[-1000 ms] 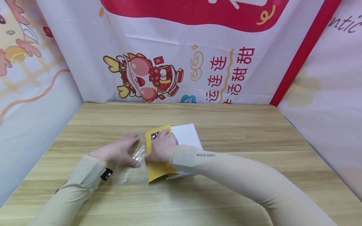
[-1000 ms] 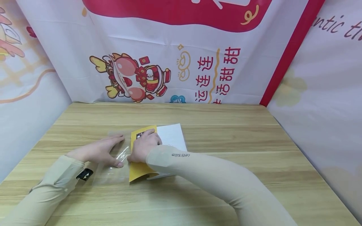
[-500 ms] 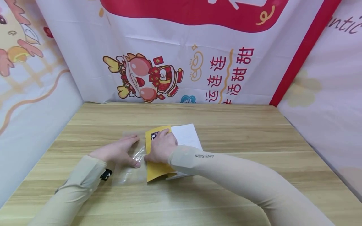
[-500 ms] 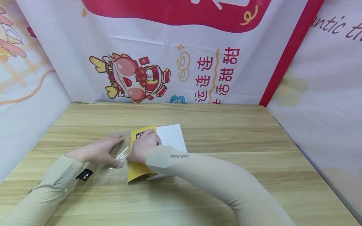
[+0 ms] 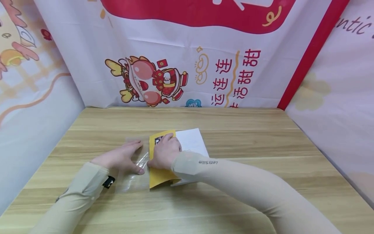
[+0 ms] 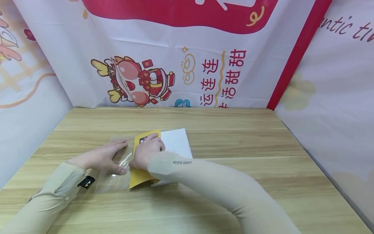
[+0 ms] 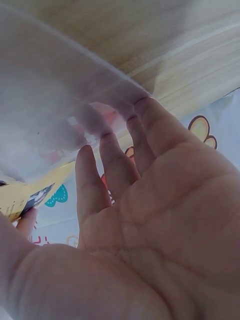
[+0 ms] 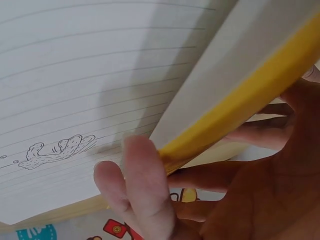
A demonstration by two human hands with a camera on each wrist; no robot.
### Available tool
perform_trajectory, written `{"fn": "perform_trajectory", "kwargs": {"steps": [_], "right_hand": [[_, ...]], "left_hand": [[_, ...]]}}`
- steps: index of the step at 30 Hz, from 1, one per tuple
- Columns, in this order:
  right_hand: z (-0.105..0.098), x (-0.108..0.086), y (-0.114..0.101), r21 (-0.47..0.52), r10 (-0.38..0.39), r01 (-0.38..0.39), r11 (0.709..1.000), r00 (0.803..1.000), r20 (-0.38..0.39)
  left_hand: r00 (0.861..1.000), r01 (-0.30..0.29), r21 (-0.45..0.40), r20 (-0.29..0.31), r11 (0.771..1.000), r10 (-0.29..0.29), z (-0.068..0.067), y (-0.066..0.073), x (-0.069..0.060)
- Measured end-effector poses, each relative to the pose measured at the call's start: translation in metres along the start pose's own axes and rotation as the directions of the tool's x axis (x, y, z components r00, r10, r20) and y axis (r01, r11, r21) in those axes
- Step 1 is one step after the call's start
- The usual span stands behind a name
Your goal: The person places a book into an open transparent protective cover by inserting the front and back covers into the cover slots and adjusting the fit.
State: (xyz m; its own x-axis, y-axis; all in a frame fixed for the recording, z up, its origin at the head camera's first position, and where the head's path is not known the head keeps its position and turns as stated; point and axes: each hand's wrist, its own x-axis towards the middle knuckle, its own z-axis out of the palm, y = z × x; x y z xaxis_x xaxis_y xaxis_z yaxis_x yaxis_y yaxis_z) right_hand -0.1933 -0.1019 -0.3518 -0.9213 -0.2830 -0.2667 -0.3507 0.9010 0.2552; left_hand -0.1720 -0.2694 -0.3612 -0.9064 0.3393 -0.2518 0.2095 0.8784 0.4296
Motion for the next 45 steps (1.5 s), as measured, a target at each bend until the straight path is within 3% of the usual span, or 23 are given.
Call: {"fn": "perform_trajectory", "kwargs": {"steps": [10,18,33,39,45], "right_hand": [[0.000,-0.004,0.009,0.019,-0.027,0.027,0.999,0.999,-0.030],[0.000,-0.002,0.012,-0.008,-0.099,0.099,0.995,0.993,-0.071],[-0.007,-0.008,0.021,-0.094,-0.191,0.190,0.977,0.982,-0.001],[-0.005,-0.011,0.018,-0.170,-0.205,0.193,0.966,0.977,-0.056],[-0.003,-0.014,0.015,-0.127,-0.206,0.195,0.973,0.975,-0.083]], "left_hand": [[1.000,0.022,-0.019,-0.004,1.000,-0.022,0.002,0.004,0.001],[1.000,0.025,-0.024,-0.010,0.999,-0.025,0.000,0.002,-0.001],[1.000,0.007,-0.006,-0.002,1.000,-0.007,0.001,0.003,0.000],[1.000,0.004,-0.024,-0.001,1.000,-0.004,0.000,0.002,0.002],[1.000,-0.002,-0.006,0.000,1.000,0.002,0.001,0.000,0.001]]}}
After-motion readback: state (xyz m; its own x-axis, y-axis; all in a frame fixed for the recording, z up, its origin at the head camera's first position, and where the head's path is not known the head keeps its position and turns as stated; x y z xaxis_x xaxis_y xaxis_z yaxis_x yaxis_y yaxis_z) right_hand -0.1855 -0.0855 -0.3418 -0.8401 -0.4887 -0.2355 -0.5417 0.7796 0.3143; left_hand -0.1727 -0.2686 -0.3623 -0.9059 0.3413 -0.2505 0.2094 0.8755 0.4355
